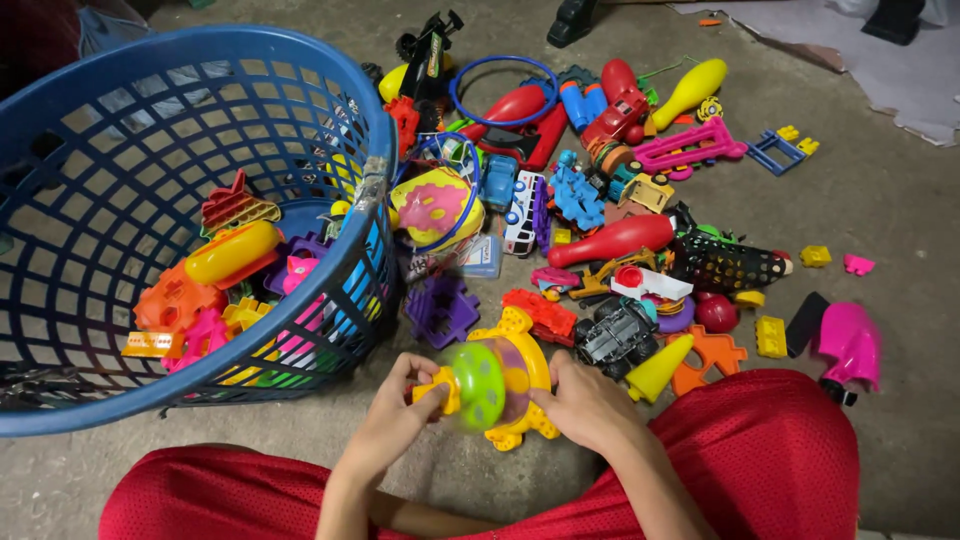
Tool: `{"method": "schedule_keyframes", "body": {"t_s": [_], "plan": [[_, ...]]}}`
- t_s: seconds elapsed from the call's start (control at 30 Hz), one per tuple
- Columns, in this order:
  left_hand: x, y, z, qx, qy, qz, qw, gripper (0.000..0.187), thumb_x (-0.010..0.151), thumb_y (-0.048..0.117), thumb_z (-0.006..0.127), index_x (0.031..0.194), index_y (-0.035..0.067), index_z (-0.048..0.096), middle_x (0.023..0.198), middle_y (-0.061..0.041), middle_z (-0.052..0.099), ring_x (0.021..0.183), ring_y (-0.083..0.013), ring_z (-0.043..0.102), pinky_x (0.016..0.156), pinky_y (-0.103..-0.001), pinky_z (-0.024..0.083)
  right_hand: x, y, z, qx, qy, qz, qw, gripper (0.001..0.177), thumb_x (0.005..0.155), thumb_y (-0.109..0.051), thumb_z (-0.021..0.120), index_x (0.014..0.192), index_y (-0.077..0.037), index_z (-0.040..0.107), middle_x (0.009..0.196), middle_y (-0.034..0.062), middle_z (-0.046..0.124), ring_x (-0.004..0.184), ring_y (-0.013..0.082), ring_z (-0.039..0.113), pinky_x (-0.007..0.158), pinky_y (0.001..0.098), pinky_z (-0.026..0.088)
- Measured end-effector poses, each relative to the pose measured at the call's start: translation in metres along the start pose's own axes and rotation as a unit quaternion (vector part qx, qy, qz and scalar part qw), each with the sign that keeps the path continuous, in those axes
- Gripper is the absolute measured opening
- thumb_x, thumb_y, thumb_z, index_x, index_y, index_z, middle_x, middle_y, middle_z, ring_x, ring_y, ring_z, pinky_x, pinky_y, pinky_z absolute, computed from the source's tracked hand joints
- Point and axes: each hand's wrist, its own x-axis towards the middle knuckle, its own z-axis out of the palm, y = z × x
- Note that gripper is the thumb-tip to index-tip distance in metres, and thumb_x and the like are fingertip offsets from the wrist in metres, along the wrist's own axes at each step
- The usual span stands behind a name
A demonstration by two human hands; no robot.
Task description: The person sits on the floor and sorts a pile of colorful plastic toys into a blue basket. They handle various items including a yellow plastic piece, a spinning top, gears, and a toy car, placing them into the basket one by one.
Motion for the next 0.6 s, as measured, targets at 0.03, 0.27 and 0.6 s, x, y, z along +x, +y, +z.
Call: {"method": "schedule_keyframes", "body": {"t_s": [0.03, 0.27, 0.6], "plan": [[0.002, 0.003, -0.009, 0.001, 0.000, 0.000, 1.000, 0.026, 0.091, 0.012, 0.067, 0.114, 0.004, 0.058, 0.093, -0.003, 0.060, 0.080, -0.0126, 0.063, 0.070, -0.030, 0.057, -0.001, 0.000, 0.000, 0.001, 0.000, 0.000, 1.000, 0.046, 0.088, -0.047, 0.068, 0.115, -0.012, 0.055, 0.112, 0.0146, 0.073, 0.111, 0.0338, 0.068, 0.093, 0.0471, 0.053], [0.009, 0.016, -0.020, 0.080, 0.331, 0.233, 0.911, 0.037, 0.095, 0.012, 0.063, 0.129, -0.003, 0.055, 0.121, -0.009, 0.064, 0.107, -0.0177, 0.062, 0.096, -0.034, 0.048, 0.011, 0.019, 0.016, -0.005, 0.021, 0.000, 1.000, 0.042, 0.094, -0.043, 0.063, 0.116, -0.009, 0.053, 0.116, 0.0177, 0.071, 0.112, 0.0386, 0.066, 0.093, 0.0534, 0.051], [-0.045, 0.091, 0.010, 0.390, 0.312, 0.434, 0.750, 0.019, 0.084, 0.007, 0.072, 0.101, 0.009, 0.065, 0.101, -0.008, 0.069, 0.099, -0.0294, 0.064, 0.095, -0.043, 0.045, 0.017, 0.018, 0.018, -0.001, 0.027, -0.012, 1.000, 0.045, 0.092, -0.048, 0.063, 0.115, -0.011, 0.055, 0.111, 0.0156, 0.073, 0.111, 0.0357, 0.067, 0.093, 0.0510, 0.051]]}}
